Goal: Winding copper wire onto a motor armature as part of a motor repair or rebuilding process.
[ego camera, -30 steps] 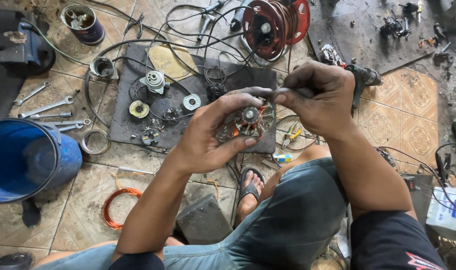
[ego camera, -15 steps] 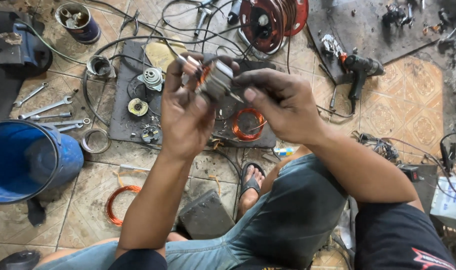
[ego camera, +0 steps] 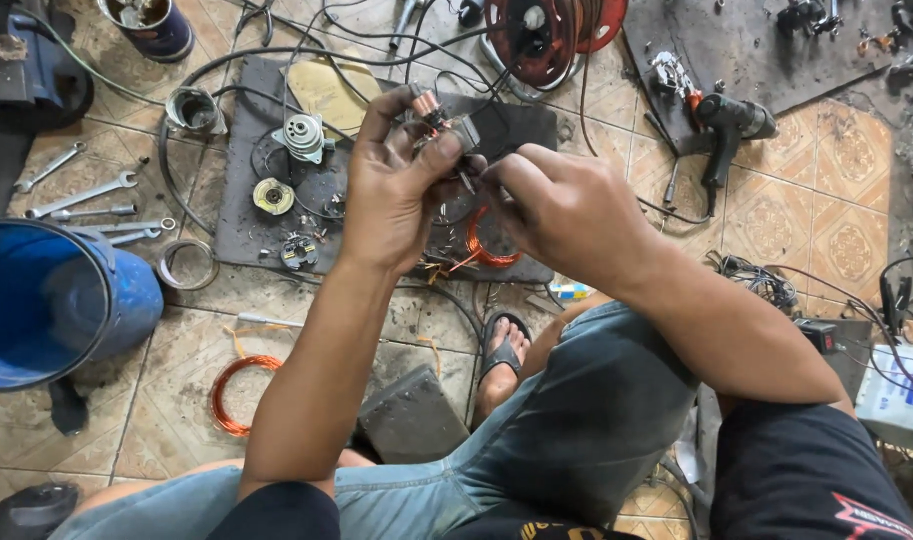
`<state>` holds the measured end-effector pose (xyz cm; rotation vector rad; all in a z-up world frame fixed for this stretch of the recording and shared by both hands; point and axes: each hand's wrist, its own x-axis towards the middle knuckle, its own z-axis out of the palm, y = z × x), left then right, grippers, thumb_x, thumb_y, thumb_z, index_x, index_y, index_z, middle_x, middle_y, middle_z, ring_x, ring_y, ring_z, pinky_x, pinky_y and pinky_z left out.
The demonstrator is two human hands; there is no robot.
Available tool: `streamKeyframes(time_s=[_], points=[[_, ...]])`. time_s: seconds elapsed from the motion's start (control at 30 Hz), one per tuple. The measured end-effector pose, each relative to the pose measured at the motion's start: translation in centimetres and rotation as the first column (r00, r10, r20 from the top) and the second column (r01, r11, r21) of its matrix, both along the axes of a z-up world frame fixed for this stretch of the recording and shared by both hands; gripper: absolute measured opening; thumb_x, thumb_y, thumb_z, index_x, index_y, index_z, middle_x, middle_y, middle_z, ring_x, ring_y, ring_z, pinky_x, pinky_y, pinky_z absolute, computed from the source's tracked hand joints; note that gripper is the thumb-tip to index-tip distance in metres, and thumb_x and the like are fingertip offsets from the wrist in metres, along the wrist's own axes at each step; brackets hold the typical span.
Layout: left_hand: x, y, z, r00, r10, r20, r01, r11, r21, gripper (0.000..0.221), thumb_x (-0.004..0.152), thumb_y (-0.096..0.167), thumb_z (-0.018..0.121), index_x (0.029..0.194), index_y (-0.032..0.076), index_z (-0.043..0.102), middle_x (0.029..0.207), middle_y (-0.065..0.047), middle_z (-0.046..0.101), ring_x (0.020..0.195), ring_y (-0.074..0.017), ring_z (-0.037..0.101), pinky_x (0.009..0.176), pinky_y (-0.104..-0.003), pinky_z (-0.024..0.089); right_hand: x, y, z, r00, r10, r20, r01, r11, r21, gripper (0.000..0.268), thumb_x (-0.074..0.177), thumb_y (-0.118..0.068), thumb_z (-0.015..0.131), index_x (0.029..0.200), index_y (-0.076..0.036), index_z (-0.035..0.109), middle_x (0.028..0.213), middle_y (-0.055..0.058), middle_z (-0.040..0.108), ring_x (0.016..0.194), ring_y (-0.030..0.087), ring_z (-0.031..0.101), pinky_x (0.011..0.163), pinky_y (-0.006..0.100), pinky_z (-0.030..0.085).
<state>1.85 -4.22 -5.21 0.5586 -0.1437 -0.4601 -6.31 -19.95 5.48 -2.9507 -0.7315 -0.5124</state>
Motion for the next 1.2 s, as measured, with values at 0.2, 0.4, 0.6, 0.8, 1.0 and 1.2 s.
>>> streamKeyframes(time_s=[0.2,0.4,0.6,0.8,1.0,1.2], points=[[-0.1,-0.4,0.3,0.974,0.069,0.215,-0.109,0.977,0.181,0.05,0.082,0.012,0.087,0.123,0.017,0.061,0.113,-0.012,0.068,0.093,-0.0222,0.069,0.076,-0.031,0.063,-0.1,-1.1,0.1,0.98,0.053,0.191,-0.015,0.98,-0.199,0.03,0.104,-0.018,0.08,0.088,-0.008,0.056,0.078,0.002,0.05,0.057,0.015,0.046,0.048,0.034,0.034],[-0.5,0.1,0.9,0.96,0.019,0.28,-0.082,0.973,0.215,0.051,0.081,0.011,0.088,0.122,0.021,0.06,0.114,-0.009,0.066,0.098,-0.0203,0.066,0.079,-0.03,0.062,0.0,-2.7,-0.3,0.953,0.124,0.278,-0.115,0.992,-0.051,0.023,0.096,-0.005,0.091,0.096,-0.002,0.068,0.074,0.005,0.056,0.054,0.016,0.041,0.047,0.035,0.034],[-0.6,0.7,0.9,0.951,-0.112,0.289,0.064,0.983,0.17,0.068,0.08,-0.01,0.082,0.138,0.007,0.051,0.13,-0.019,0.058,0.1,-0.0245,0.07,0.086,-0.031,0.066,-0.1,-2.8,0.3,0.963,0.107,0.249,-0.135,0.986,0.1,0.027,0.093,-0.003,0.097,0.097,0.003,0.072,0.072,0.008,0.057,0.054,0.018,0.041,0.049,0.035,0.033],[-1.3,1.8,2.9,0.857,-0.166,0.488,-0.012,0.94,0.341,0.072,0.074,-0.011,0.085,0.135,0.013,0.054,0.123,-0.007,0.068,0.076,-0.0051,0.058,0.062,-0.02,0.052,-0.3,-2.2,0.8,0.987,0.049,0.15,-0.086,0.964,0.25,0.028,0.09,0.003,0.098,0.095,0.004,0.071,0.072,0.007,0.06,0.054,0.016,0.044,0.05,0.033,0.033],[-1.8,2.0,3.6,0.846,-0.197,0.496,0.016,0.939,0.344,0.07,0.078,-0.018,0.079,0.137,0.009,0.053,0.125,-0.005,0.055,0.112,-0.0192,0.065,0.097,-0.029,0.066,-0.4,-2.3,1.0,0.992,0.045,0.119,-0.08,0.947,0.31,0.024,0.09,0.005,0.096,0.096,0.005,0.072,0.071,0.007,0.057,0.053,0.014,0.039,0.049,0.032,0.031],[-1.8,2.7,2.7,0.846,-0.269,0.46,0.199,0.96,0.195,0.07,0.078,-0.013,0.078,0.142,0.006,0.055,0.136,-0.004,0.056,0.121,-0.0253,0.066,0.103,-0.035,0.062,-0.1,-2.9,1.6,0.994,0.091,0.057,-0.108,0.863,0.493,0.02,0.085,0.009,0.091,0.09,0.008,0.071,0.066,0.008,0.057,0.052,0.014,0.037,0.051,0.031,0.027]])
